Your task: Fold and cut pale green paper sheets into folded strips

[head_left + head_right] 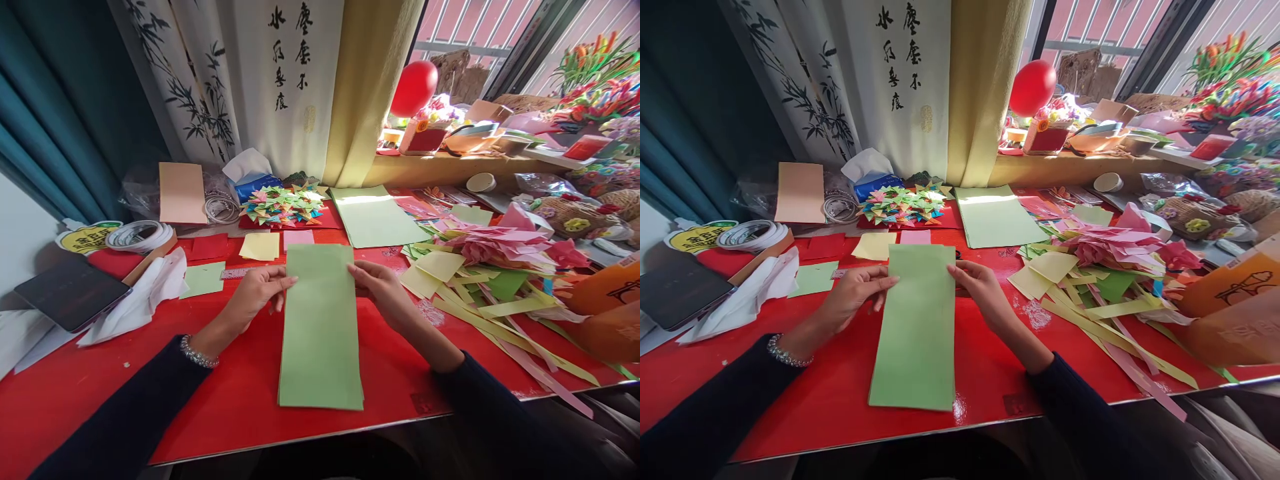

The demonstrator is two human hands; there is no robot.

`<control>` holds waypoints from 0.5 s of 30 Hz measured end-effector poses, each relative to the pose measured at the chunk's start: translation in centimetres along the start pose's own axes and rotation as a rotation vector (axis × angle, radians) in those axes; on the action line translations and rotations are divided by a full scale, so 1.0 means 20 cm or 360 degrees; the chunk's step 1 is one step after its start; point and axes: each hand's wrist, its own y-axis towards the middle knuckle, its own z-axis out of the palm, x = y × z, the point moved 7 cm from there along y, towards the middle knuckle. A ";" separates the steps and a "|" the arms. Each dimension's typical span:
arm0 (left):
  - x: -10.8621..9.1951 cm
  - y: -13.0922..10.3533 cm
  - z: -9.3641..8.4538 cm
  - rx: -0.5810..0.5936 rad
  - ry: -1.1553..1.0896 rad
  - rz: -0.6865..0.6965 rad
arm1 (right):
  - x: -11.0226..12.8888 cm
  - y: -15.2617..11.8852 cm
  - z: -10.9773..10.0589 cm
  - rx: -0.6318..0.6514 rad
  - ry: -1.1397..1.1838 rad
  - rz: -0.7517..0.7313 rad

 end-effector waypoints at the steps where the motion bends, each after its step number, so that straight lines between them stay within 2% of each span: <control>1: 0.01 -0.01 0.03 0.0079 0.0034 -0.0024 | 0.01 0.00 -0.02 -0.0056 0.0000 -0.0042; 4: 0.03 -0.01 0.08 0.0223 0.0093 -0.0092 | 0.00 0.01 -0.06 -0.0160 -0.0037 -0.0051; 10: 0.04 0.01 0.03 -0.0027 -0.0070 -0.0061 | -0.01 0.01 -0.03 -0.0181 -0.0109 -0.0038; 15: 0.03 0.00 0.03 -0.0018 -0.0067 0.0002 | 0.00 0.00 -0.03 -0.0166 -0.0116 -0.0050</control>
